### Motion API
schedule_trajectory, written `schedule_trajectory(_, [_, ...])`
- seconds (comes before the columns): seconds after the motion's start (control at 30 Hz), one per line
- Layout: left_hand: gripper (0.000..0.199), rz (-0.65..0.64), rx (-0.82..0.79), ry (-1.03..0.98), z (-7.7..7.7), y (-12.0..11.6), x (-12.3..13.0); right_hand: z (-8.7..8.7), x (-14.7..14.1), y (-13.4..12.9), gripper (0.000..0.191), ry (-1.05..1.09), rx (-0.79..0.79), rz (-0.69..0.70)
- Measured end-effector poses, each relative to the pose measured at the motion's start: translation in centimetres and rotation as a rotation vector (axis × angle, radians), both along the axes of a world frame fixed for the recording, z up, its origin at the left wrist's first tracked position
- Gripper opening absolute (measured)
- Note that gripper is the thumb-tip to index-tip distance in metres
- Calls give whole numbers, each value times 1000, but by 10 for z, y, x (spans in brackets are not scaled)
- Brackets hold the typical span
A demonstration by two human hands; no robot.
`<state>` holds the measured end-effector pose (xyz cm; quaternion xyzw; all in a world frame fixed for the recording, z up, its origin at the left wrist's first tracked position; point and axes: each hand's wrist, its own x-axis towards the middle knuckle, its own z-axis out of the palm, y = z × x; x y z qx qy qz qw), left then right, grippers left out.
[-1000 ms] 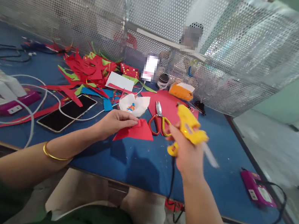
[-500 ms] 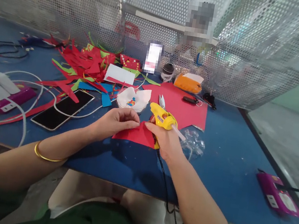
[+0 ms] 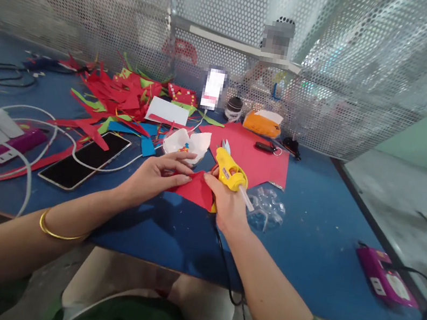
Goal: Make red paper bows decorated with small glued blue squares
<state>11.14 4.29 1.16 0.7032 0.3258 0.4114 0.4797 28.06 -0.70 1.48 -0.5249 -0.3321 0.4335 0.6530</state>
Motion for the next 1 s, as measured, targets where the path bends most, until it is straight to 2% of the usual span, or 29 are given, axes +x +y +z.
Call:
schedule_trajectory(0.13, [14, -5, -122, -37, -1, -1, 1, 0, -2, -1, 25, -67, 37, -7])
schedule_trajectory(0.23, [19, 35, -219, -11, 0, -3, 1, 3, -1, -4, 24, -258, 83, -13])
schedule_trajectory(0.33, [21, 93, -235, -21, 3, -4, 0, 9, 3, -8, 22, -451, 132, -2])
schedule_trajectory(0.4, [22, 137, -239, -55, 6, -3, -2, 14, 6, -12, 21, -552, 194, -70])
schedule_trajectory(0.5, [24, 181, -264, -116, 9, 0, -5, 20, 9, -20, 18, -819, 354, -188])
schedule_trajectory(0.57, [24, 180, -269, -147, 9, 2, -7, 21, 10, -24, 14, -997, 428, -145])
schedule_trajectory(0.67, [20, 172, -243, -165, 9, 4, -9, 19, 13, -28, 14, -1163, 396, -15])
schedule_trajectory(0.73, [19, 181, -226, -180, 9, 5, -9, 15, 14, -28, 17, -1200, 378, 34])
schedule_trajectory(0.9, [22, 185, -279, -241, 12, 5, -10, 8, 12, -23, 17, -1252, 521, 109])
schedule_trajectory(1.0, [19, 207, -301, -252, 14, 6, -11, 5, 12, -21, 17, -1291, 523, 123])
